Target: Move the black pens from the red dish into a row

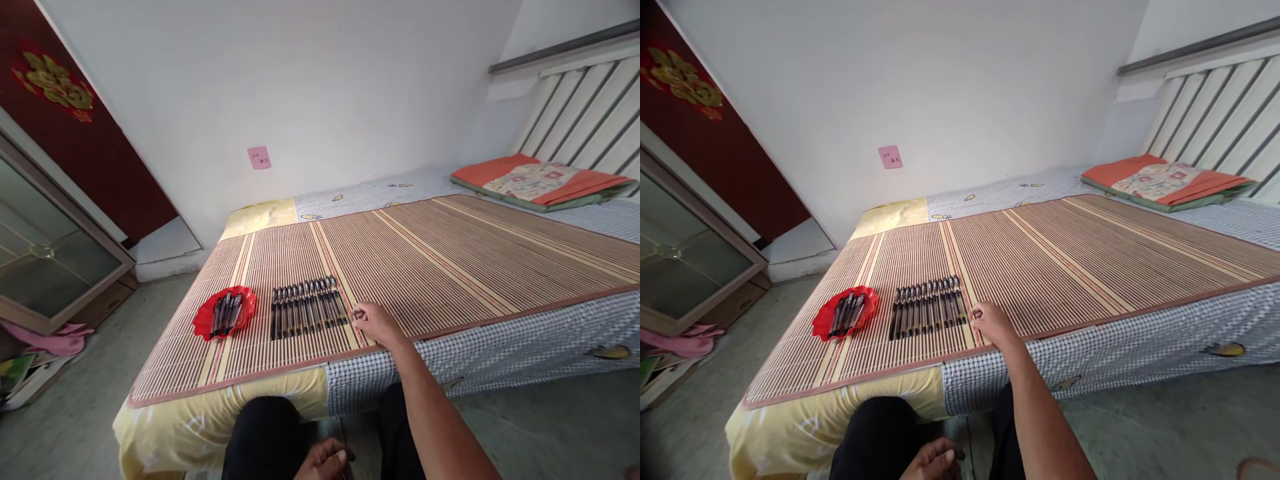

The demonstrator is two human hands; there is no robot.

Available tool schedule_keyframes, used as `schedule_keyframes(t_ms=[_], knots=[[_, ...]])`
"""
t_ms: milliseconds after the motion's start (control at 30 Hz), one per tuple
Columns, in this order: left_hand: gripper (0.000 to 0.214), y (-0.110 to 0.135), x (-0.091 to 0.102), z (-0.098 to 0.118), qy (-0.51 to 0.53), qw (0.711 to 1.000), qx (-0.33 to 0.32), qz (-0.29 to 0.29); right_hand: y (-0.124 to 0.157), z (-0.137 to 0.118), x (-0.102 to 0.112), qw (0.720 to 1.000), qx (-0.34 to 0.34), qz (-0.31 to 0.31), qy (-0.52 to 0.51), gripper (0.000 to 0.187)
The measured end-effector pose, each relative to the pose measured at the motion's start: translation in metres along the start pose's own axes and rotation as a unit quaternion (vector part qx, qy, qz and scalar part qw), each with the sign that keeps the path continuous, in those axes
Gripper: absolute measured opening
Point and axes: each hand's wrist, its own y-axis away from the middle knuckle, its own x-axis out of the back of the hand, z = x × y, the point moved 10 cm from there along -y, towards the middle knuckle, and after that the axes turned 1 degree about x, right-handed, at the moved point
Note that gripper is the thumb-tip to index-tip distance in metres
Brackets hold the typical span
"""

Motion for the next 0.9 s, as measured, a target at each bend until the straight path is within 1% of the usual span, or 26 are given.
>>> schedule_keyframes(t_ms=[200, 333, 500, 600, 900], knots=[[0.063, -0.0009, -0.0013, -0.0001, 0.005, 1.0, -0.007, -0.003, -0.0036, 0.0076, -0.0071, 1.0, -0.004, -0.001, 0.02, 0.015], [0.065, -0.0005, -0.0022, -0.0011, 0.008, 1.0, 0.003, 0.001, -0.0037, 0.0079, -0.0086, 1.0, -0.01, -0.006, 0.02, 0.013], [0.073, 0.0023, -0.0047, 0.0015, 0.019, 0.999, 0.026, -0.003, 0.0014, 0.0055, -0.0078, 0.998, -0.055, -0.035, 0.021, 0.013], [0.074, 0.0039, -0.0054, 0.0036, 0.017, 0.999, 0.034, -0.006, 0.0031, 0.0035, -0.0064, 0.997, -0.065, -0.039, 0.029, 0.011], [0.075, 0.0063, -0.0053, 0.0009, 0.043, 0.998, 0.051, 0.007, 0.0, 0.0057, -0.0069, 0.999, -0.032, -0.026, 0.015, 0.018]])
